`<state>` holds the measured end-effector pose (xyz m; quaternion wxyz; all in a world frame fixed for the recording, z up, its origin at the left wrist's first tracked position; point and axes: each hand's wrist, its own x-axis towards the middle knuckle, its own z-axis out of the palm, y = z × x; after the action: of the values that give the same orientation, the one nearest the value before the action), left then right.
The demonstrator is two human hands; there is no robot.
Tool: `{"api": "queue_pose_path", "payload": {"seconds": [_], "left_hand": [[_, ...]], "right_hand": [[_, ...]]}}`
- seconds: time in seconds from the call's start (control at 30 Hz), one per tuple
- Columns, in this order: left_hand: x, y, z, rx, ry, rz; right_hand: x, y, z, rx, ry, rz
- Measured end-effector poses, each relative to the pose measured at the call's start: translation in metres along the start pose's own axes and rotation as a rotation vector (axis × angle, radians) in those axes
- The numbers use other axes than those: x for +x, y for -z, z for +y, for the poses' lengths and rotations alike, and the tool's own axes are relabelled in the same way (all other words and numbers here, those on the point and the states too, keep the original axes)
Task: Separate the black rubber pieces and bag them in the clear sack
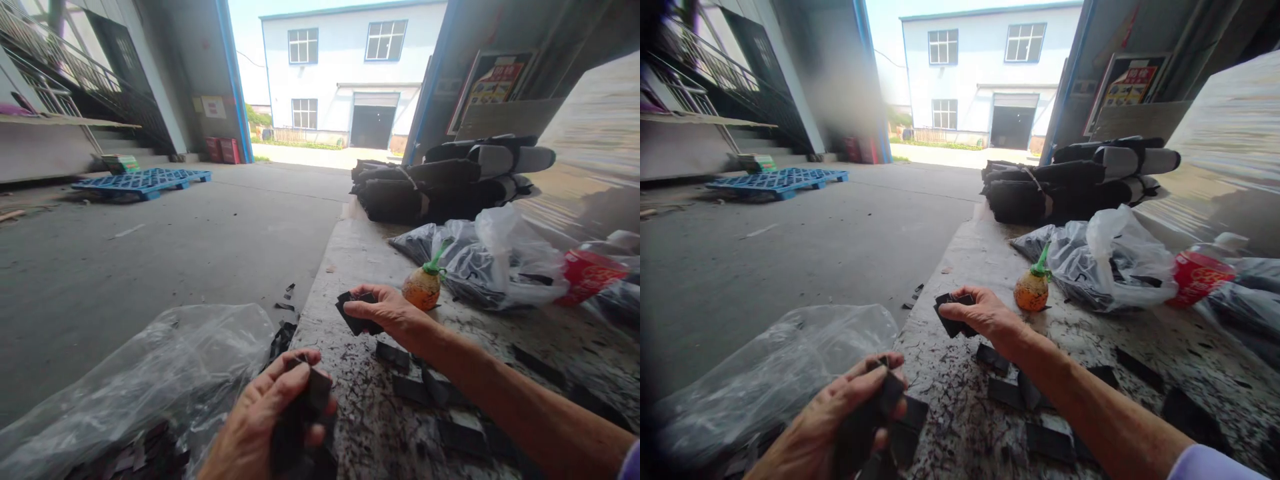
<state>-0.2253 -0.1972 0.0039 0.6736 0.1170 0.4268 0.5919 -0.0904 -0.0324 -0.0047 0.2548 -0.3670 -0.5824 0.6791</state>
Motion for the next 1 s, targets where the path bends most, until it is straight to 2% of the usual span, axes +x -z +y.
{"api": "queue_pose_path", "payload": {"seconds": [0.03, 0.07, 0.1, 0.17, 0.27, 0.37, 0.43, 0.63, 0.7, 0.77, 0.87, 0.93, 1.0], "left_hand": [[0.016, -0.004, 0.004, 0.006, -0.066, 0.129], [0.031, -0.008, 0.005, 0.008, -0.104, 0.2], [0.045, -0.012, 0.004, 0.009, -0.11, 0.21], [0.065, -0.019, -0.001, 0.002, -0.111, 0.187], [0.082, -0.026, -0.008, -0.032, -0.089, 0.079], [0.087, -0.03, -0.009, -0.065, -0.077, -0.047], [0.089, -0.031, -0.009, -0.067, -0.09, -0.083], [0.092, -0.033, -0.012, 0.004, -0.087, -0.047], [0.093, -0.032, -0.013, 0.02, -0.085, -0.035], [0.094, -0.031, -0.013, 0.025, -0.091, -0.016], [0.095, -0.028, -0.013, 0.028, -0.107, 0.034], [0.095, -0.026, -0.013, 0.026, -0.114, 0.055], [0.095, -0.026, -0.013, 0.019, -0.119, 0.056]], "right_hand": [[-0.001, 0.0, 0.0, -0.001, 0.006, -0.002], [-0.003, 0.001, 0.001, -0.003, 0.008, -0.006], [-0.004, 0.001, 0.001, -0.008, 0.009, -0.012], [-0.008, 0.002, 0.001, -0.03, 0.004, -0.022], [-0.009, 0.002, -0.002, -0.108, 0.0, -0.013], [-0.006, -0.001, -0.006, -0.219, 0.022, -0.011], [-0.004, -0.004, -0.01, -0.278, 0.045, -0.026], [-0.012, -0.023, -0.032, -0.388, 0.057, 0.037], [-0.012, -0.025, -0.038, -0.413, 0.07, 0.023], [-0.008, -0.02, -0.04, -0.418, 0.131, 0.014], [-0.003, 0.002, -0.033, -0.451, 0.202, 0.094], [-0.007, 0.019, -0.021, -0.485, 0.15, 0.123], [-0.015, 0.029, -0.007, -0.481, 0.04, 0.062]]}}
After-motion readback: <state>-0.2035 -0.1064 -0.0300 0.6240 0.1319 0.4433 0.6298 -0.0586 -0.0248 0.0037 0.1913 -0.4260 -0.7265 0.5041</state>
